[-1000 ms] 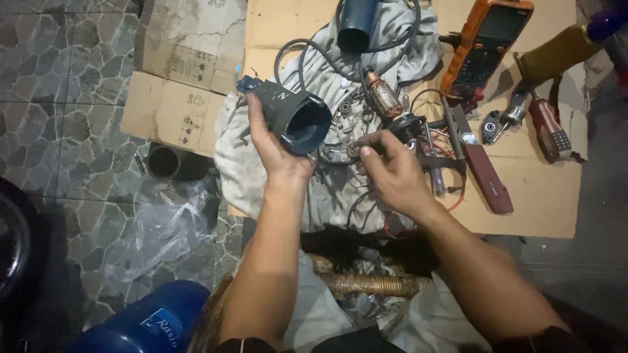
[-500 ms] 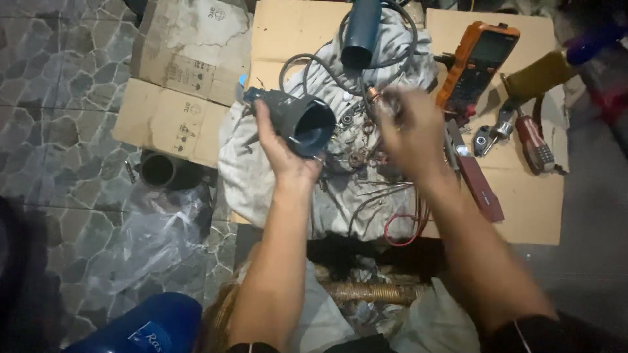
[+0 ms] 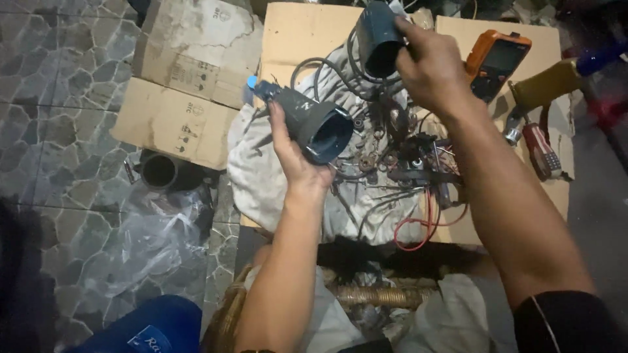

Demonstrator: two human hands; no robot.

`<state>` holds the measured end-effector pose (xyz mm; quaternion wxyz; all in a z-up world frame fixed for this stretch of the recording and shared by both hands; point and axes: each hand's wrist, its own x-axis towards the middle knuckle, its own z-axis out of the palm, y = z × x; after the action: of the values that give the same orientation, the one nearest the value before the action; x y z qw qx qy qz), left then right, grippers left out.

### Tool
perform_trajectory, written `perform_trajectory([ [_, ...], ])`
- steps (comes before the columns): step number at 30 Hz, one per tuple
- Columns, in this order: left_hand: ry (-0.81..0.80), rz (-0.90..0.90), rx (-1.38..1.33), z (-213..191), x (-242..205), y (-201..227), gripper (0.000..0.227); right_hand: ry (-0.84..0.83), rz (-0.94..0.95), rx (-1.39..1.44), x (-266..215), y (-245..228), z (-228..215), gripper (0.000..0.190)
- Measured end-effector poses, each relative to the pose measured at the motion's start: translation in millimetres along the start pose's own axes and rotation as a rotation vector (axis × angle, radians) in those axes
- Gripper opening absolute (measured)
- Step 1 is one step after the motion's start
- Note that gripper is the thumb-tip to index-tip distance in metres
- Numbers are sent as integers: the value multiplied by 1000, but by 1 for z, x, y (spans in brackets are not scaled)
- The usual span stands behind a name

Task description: The person handles a small cylindrical metal component and a black cylindrical housing, then inserts the component into the housing and rotates it to fit. They continue to adjust the assembly by hand, ensuring the parts are aligned.

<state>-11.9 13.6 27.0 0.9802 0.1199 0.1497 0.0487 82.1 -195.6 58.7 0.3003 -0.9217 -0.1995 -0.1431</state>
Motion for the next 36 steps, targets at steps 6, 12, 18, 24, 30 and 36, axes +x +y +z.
perform_trajectory([
  [6,-217,-154,-66,-3,0,-3,58,-138,263,67,-7,-21,-29,45],
  [12,-531,-271,-171,-5,8,-15,54,-328,392,246,-9,-18,-37,42],
  [18,-485,-274,-97,-5,8,-15,55,-341,519,393,-15,-16,-38,27],
  [24,-464,-287,-104,-5,8,-14,56,-306,585,324,-20,-28,-38,31],
  [30,-407,-257,-32,0,5,-12,55,-309,599,495,-26,-28,-35,29],
  [36,-305,-217,-65,-2,6,-12,57,-273,580,530,-30,-36,-36,44],
])
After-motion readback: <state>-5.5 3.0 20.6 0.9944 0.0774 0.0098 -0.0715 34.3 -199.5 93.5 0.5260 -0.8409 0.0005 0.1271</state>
